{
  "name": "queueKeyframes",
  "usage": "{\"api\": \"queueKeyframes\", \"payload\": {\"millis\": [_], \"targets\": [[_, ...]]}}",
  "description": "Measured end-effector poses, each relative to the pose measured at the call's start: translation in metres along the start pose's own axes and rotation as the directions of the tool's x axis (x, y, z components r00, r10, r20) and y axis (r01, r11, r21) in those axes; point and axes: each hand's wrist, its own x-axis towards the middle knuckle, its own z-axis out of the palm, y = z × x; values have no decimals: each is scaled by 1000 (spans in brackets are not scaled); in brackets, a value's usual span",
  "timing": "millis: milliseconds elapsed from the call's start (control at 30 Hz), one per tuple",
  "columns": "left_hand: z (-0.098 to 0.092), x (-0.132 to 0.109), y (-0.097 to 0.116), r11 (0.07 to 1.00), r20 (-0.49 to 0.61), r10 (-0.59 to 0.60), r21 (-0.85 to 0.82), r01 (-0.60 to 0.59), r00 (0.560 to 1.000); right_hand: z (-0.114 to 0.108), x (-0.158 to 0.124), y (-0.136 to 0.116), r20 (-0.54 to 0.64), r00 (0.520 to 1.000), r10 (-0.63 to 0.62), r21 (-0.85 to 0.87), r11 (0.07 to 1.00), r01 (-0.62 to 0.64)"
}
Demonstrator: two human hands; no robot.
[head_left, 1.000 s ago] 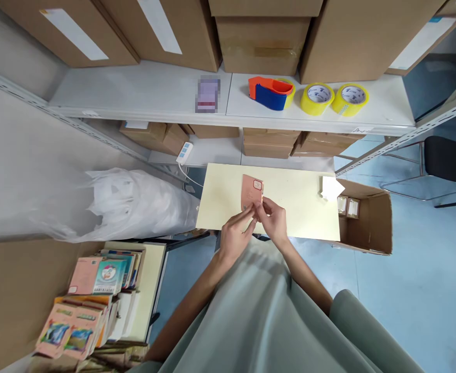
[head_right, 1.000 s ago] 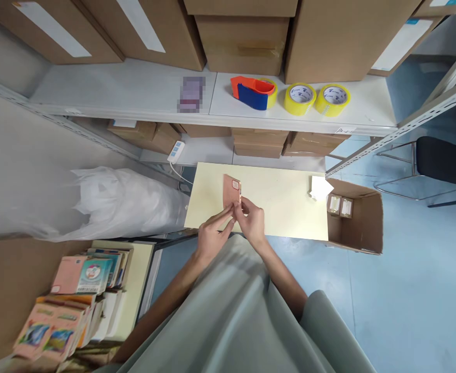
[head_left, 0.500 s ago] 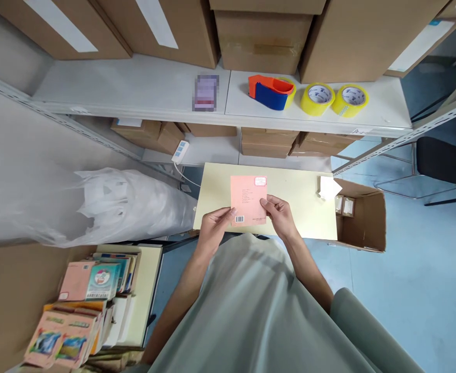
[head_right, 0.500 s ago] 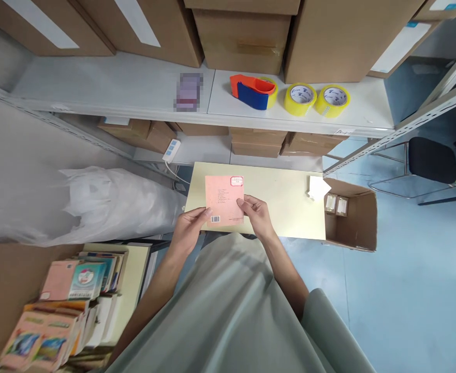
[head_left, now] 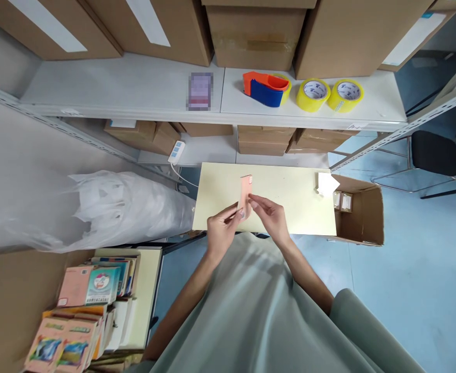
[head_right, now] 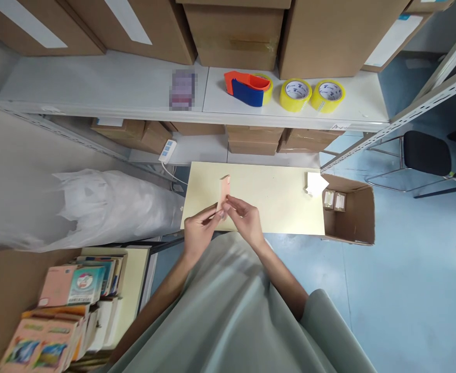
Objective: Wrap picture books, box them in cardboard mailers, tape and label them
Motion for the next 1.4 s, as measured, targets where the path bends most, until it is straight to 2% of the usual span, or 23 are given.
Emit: {"api": "queueKeyframes", "payload": {"millis": [100,233,300,433,467,633,800,967,1067,1167,1267,1400], "targets": [[12,-10,-3,998,31,61,17,-62,998,10,-7,5,51,999,-14,18,1000,13],[19,-14,-12,1000,142,30,4,-31,989,2,-1,10,39,999,-29,-90,995,33],[14,-9,-17,1000,165,5,-13,-2,986,-7,4,9,32,998,-46,-127,991,49],[-10,12,-22,1000,-45,-14,14,15,999,-20,9,0,81,997,-15,-37,999,18],[-17,17,-23,999,-66,-40,-3,40,997,-21,9,-2,101,995,9,1,1000,-10],[-37,28,-21,971,72,-155,-172,165,985,-20,7,-6,156,986,60,59,996,-70],[-39,23,-18,973,32,-164,-157,167,986,-19,11,-5,183,982,55,16,998,-59],[-41,26,-17,972,57,-157,-169,165,986,-23,16,-1,208,975,77,30,996,-85],[-44,29,-15,974,69,-143,-169,153,987,-25,19,1,210,977,29,2,1000,-30],[-48,31,-11,988,83,-81,-123,91,993,-26,21,-3,191,977,-97,-55,993,109],[-52,32,-8,994,73,87,-74,-82,994,-26,20,-9,161,961,-227,-114,962,247],[-55,34,-4,946,58,324,-15,-324,944,-26,16,-14,145,926,-348,-137,920,367]]}}
